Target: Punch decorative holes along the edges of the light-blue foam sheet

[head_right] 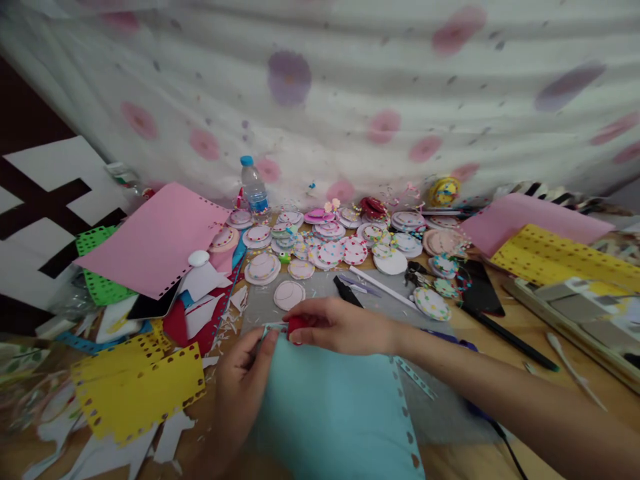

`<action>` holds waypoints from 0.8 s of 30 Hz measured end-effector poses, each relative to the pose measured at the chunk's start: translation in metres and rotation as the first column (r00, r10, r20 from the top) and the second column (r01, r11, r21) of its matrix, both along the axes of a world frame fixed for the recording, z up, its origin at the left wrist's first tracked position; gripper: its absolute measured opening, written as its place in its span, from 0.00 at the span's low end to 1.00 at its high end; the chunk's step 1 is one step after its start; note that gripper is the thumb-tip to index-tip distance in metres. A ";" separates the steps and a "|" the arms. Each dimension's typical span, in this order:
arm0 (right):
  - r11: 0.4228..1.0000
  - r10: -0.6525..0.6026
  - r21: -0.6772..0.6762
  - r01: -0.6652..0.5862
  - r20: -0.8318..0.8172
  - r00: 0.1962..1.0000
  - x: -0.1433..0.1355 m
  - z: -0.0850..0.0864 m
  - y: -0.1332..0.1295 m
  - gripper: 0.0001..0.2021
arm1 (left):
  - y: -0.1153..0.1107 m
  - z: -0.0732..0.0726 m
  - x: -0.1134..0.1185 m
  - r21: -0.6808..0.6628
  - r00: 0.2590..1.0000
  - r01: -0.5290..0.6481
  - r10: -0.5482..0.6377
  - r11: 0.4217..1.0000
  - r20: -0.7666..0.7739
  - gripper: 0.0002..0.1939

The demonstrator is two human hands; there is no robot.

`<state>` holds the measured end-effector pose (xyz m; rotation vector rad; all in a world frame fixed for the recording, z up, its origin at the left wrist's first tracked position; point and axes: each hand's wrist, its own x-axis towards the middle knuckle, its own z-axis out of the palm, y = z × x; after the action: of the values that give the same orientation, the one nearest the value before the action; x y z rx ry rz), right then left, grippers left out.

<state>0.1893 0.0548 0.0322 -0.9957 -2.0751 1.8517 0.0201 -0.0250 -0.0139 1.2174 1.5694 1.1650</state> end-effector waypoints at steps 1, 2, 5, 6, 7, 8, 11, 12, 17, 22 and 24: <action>1.000 -0.007 0.000 0.007 -0.005 1.000 0.001 0.000 -0.001 0.18 | 0.000 0.000 0.001 0.010 1.000 -0.004 0.005 1.000 -0.010 0.15; 1.000 -0.014 -0.003 0.014 -0.006 1.000 0.003 0.000 -0.002 0.18 | -0.001 0.000 0.002 0.016 1.000 -0.006 0.006 1.000 -0.017 0.15; 1.000 -0.021 -0.002 0.021 0.019 1.000 0.007 0.000 -0.005 0.19 | -0.003 0.000 0.003 0.013 1.000 -0.021 0.021 1.000 -0.018 0.14; 1.000 -0.017 0.002 0.017 0.025 1.000 0.008 0.001 -0.005 0.19 | -0.004 0.000 0.002 0.003 1.000 -0.029 0.029 1.000 -0.010 0.14; 1.000 -0.012 0.007 0.011 0.026 1.000 0.009 0.001 -0.006 0.19 | -0.004 0.000 0.002 -0.005 0.999 -0.036 0.036 0.999 -0.002 0.14; 1.000 -0.006 0.010 0.006 0.024 1.000 0.008 0.001 -0.006 0.19 | -0.005 -0.001 0.002 -0.007 0.999 -0.043 0.043 0.999 0.005 0.14; 1.000 -0.012 0.011 0.012 0.007 1.000 0.005 -0.001 -0.006 0.18 | -0.006 -0.001 0.001 0.001 0.996 -0.086 0.086 0.996 0.012 0.15; 1.000 -0.018 0.014 0.018 0.003 1.000 0.004 -0.002 -0.006 0.19 | -0.006 -0.001 0.001 -0.001 0.995 -0.101 0.101 0.995 0.012 0.15; 0.996 -0.080 0.022 0.081 -0.037 0.996 0.001 -0.004 -0.009 0.21 | -0.008 0.003 0.002 -0.028 0.995 -0.094 0.095 0.995 0.015 0.18; 0.985 -0.051 0.166 0.052 -0.013 0.999 0.006 -0.001 -0.013 0.21 | -0.008 0.002 -0.001 -0.016 0.998 -0.048 0.048 0.999 0.044 0.16; 0.982 -0.007 0.191 0.007 -0.003 1.000 0.007 0.000 -0.015 0.20 | -0.010 -0.003 -0.003 -0.012 0.999 -0.021 0.021 1.000 0.045 0.15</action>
<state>0.1962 0.0400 0.0319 -0.9504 -2.1950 1.6120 0.0170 -0.0349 -0.0170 1.1623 1.5569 1.1870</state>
